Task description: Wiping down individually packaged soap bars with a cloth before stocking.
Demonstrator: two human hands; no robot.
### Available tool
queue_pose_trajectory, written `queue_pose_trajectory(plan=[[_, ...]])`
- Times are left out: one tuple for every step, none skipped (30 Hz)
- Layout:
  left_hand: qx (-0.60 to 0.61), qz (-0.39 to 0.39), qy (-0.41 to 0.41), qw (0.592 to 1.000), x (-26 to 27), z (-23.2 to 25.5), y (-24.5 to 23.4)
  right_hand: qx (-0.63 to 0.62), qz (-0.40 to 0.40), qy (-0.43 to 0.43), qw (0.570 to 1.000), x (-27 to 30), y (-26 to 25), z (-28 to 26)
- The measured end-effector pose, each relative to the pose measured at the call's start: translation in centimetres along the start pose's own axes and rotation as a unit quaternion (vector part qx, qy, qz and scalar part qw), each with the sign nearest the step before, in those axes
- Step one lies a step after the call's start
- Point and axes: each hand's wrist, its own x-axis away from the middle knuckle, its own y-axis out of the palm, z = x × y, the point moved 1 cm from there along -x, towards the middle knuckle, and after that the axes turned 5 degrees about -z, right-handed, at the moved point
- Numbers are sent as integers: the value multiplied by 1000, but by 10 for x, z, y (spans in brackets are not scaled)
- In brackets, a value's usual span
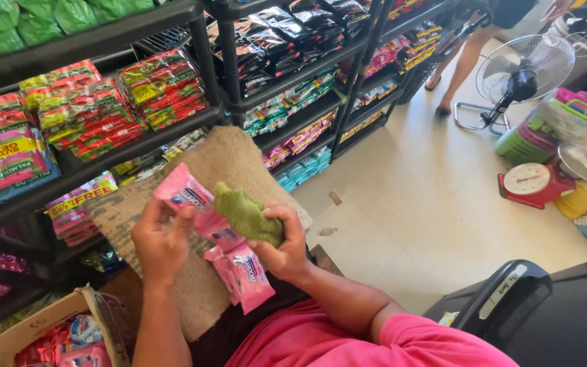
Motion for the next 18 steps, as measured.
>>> queue_pose_trajectory(plan=[[0,0,2,1000,-4,-16,1,0,0,-2,1000,0,3,-1],[145,49,6,988,-9,-32,1,25,1,-28,999,1,7,-3],[287,94,9,953,-13,-48,2,51,2,-53,997,1,10,-4],[289,94,11,953,-16,-27,8,52,3,-55,997,-4,14,-8],[400,72,-46,912,-17,-8,16,72,-8,-72,995,-8,17,-13],[504,50,-103,856,-19,12,25,93,-18,-89,992,-13,20,-17],[506,51,-103,855,-17,-15,28,93,-20,-89,991,-13,24,-11],[527,43,-156,835,-15,-43,32,130,-40,-94,986,-12,28,-4],[545,36,-209,811,-10,-71,34,165,-62,-98,979,-11,33,2],[546,39,-209,811,-8,-69,37,164,-65,-97,979,-10,38,-2],[577,24,-217,787,-5,-66,39,214,-114,-87,966,-11,45,-7],[607,9,-224,762,-3,-62,42,262,-162,-79,948,-11,51,-12],[607,10,-224,762,-3,-54,40,261,-163,-79,948,-7,54,-10],[624,-4,-226,748,-2,-44,39,289,-199,-80,933,-4,56,-9],[641,-20,-229,733,-3,-35,39,318,-231,-81,916,-1,58,-7],[640,-21,-228,733,-5,-52,38,319,-230,-82,916,-10,60,-5],[634,-10,-232,738,-4,-69,37,346,-262,-44,900,-17,62,-2],[628,1,-235,742,-4,-87,36,372,-292,-7,881,-24,64,1]])
